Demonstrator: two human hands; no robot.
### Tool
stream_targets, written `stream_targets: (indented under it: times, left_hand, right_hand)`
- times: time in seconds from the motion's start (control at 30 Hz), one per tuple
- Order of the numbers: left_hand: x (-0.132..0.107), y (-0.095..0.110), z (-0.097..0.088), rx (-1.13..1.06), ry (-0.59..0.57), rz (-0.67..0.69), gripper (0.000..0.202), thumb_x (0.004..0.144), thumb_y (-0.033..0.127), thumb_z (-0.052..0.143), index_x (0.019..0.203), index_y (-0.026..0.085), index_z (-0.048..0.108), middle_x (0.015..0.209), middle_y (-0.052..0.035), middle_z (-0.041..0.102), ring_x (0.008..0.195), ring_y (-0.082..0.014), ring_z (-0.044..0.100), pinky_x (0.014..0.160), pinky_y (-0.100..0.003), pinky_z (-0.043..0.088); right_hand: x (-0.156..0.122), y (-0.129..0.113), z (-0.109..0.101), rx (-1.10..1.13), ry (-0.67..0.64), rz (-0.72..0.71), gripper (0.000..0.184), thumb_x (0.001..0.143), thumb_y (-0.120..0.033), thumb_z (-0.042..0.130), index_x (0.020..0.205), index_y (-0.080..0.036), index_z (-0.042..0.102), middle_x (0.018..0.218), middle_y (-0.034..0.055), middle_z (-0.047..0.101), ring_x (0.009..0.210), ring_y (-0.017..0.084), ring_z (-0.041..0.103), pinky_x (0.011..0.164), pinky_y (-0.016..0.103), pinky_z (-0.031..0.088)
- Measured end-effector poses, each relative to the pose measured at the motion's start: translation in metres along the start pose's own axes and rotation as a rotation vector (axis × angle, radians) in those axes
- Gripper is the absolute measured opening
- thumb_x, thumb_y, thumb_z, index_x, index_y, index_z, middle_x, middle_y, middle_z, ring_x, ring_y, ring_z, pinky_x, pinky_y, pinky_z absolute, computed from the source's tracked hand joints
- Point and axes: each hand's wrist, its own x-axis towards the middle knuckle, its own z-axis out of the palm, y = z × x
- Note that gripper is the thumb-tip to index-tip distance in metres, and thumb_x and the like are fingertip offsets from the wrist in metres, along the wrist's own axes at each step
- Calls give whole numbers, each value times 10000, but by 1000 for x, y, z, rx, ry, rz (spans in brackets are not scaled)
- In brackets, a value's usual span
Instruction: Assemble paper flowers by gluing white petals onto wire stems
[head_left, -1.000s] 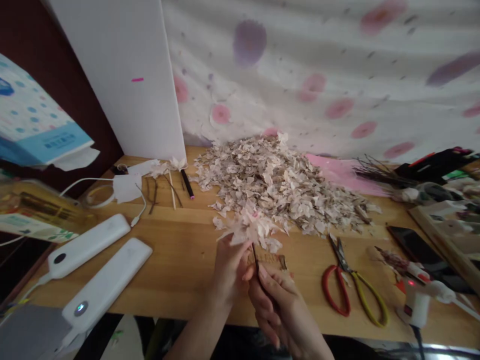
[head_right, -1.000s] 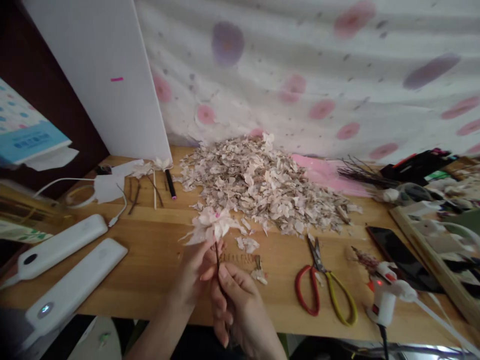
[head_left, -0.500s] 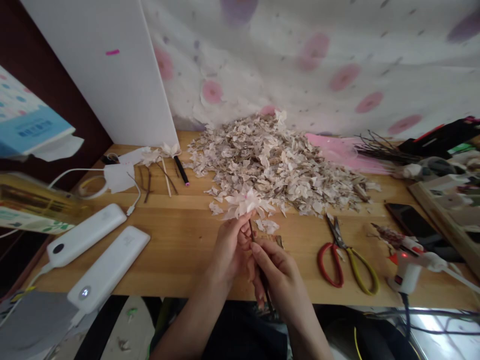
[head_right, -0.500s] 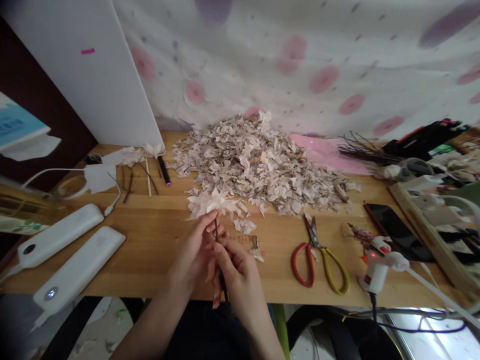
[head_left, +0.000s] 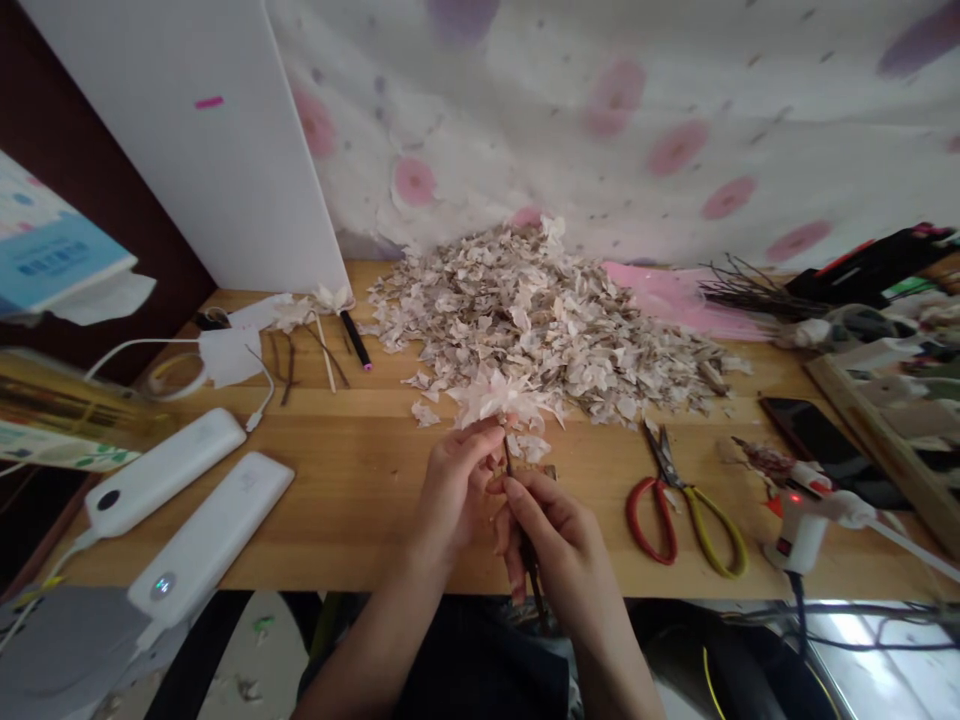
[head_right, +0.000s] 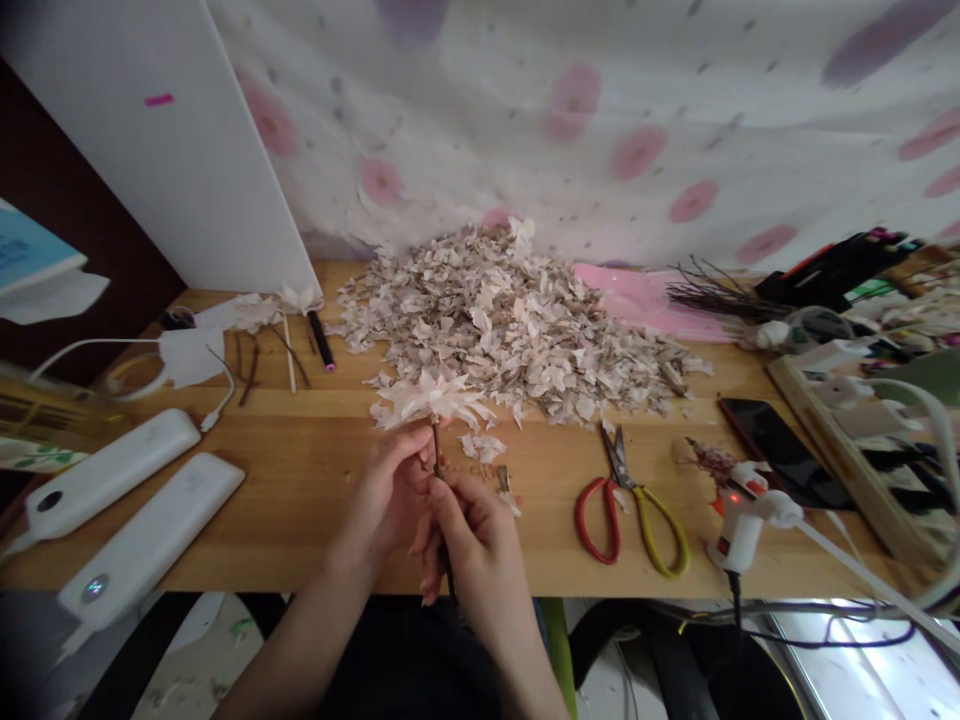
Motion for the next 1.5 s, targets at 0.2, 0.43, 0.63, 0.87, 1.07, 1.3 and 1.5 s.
stream_targets:
  times: [0.2, 0.43, 0.63, 0.87, 1.07, 1.3, 1.5]
  left_hand:
    - [4, -3, -2, 3, 35, 31, 451, 590, 440, 891, 502, 184, 530, 555, 48, 498, 685, -108, 576, 643, -195, 450]
    - [2, -1, -2, 76, 126, 21, 426, 579, 451, 890, 594, 181, 561, 539, 82, 460, 522, -64, 434, 496, -204, 341]
    - [1, -4, -1, 69, 149, 33, 385, 605, 446, 879, 615, 192, 590, 519, 94, 414, 483, -56, 375, 486, -204, 347]
    - [-3, -2, 0, 312, 50, 209, 348, 713, 446, 821, 615, 187, 611, 584, 55, 463, 567, -89, 408, 500, -209, 335]
    - [-11, -1, -1, 599, 54, 404, 213, 837, 350, 726, 714, 197, 643, 630, 52, 475, 642, -115, 434, 624, -242, 384]
    - [-11, -5, -4, 676, 95, 475, 278, 897, 363, 674, 675, 207, 612, 650, 37, 521, 671, -131, 481, 667, -260, 404]
    - [-10, -6, -4, 528, 95, 409, 196, 889, 381, 690, 808, 202, 692, 732, 6, 663, 705, -139, 589, 703, -253, 462]
  right_hand:
    - [-2, 1, 1, -144, 32, -47, 417, 877, -574, 671, 797, -166, 636, 530, -40, 573, 304, 60, 458, 285, 137, 328]
    - [-2, 4, 0, -294, 65, -174, 305, 941, -433, 599, 817, -164, 670, 576, -19, 588, 364, 47, 432, 346, 149, 290]
    - [-1, 8, -2, -351, 85, -220, 306, 950, -426, 589, 796, -171, 659, 581, -19, 571, 387, 56, 438, 358, 155, 304]
    - [-2, 10, -1, -292, 172, -223, 283, 942, -422, 614, 883, -171, 728, 573, -29, 580, 349, 48, 406, 310, 154, 265]
    - [0, 3, -2, -327, 206, -217, 253, 913, -378, 624, 935, -158, 748, 541, -38, 569, 366, 62, 445, 329, 150, 328]
    - [-1, 9, -4, -282, 298, -259, 218, 882, -377, 694, 950, -180, 758, 640, 4, 683, 406, 72, 500, 360, 159, 382]
    - [-1, 5, -2, -219, 323, -246, 277, 820, -432, 761, 910, -171, 742, 607, 22, 694, 392, 88, 487, 349, 181, 368]
